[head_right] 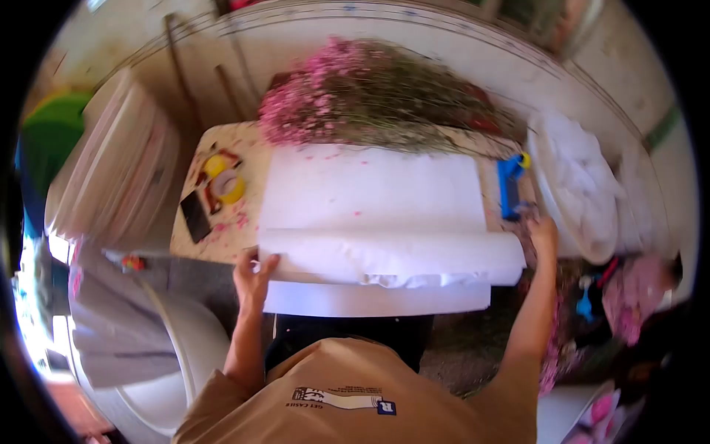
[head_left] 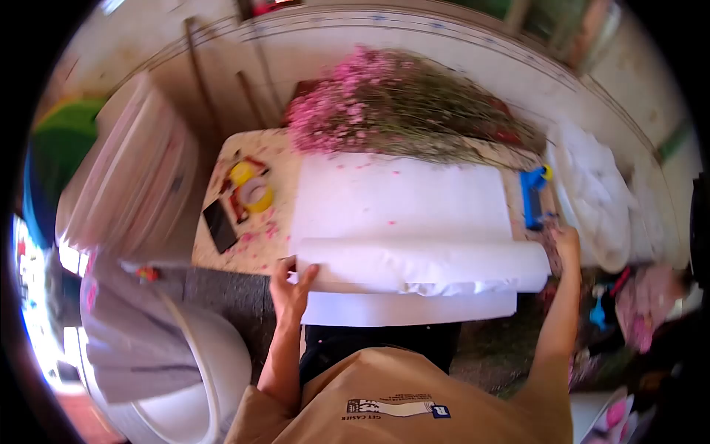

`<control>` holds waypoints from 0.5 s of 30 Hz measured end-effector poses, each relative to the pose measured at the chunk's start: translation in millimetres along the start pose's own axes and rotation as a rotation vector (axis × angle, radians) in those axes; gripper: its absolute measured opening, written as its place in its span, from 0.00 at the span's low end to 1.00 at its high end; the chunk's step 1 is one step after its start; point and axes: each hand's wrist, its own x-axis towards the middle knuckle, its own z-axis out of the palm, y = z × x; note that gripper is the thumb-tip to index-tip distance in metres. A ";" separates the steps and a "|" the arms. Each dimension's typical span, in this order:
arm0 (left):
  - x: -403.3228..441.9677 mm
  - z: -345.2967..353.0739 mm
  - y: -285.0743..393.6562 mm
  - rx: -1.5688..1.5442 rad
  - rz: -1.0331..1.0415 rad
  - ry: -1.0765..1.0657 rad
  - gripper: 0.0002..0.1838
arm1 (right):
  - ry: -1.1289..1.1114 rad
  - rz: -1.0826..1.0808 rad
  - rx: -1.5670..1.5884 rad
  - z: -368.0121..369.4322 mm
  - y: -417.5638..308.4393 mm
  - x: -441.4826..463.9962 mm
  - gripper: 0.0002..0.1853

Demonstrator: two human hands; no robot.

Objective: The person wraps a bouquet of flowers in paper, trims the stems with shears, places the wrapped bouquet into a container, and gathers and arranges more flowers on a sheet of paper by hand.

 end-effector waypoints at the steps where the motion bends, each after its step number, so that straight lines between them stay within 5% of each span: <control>1: 0.3 -1.0 -1.0 -0.044 -0.101 -0.039 0.23 | -0.050 0.124 0.287 -11.2 -37.8 -12.5 0.12; 4: 2.9 5.4 -6.1 -0.225 -0.165 -0.044 0.17 | -0.060 -0.120 0.626 0.8 -176.8 -110.7 0.11; 10: 20.1 13.6 -13.3 -0.530 -0.190 -0.098 0.13 | -0.879 -0.108 0.920 114.8 -396.3 -272.6 0.13; 13: 24.7 15.4 -22.1 -0.597 -0.214 -0.117 0.12 | -0.922 -0.219 0.671 165.1 -432.5 -291.2 0.18; 15: 27.9 15.1 -15.9 -0.658 -0.249 -0.102 0.11 | -0.663 -0.536 0.077 173.2 -442.8 -292.1 0.19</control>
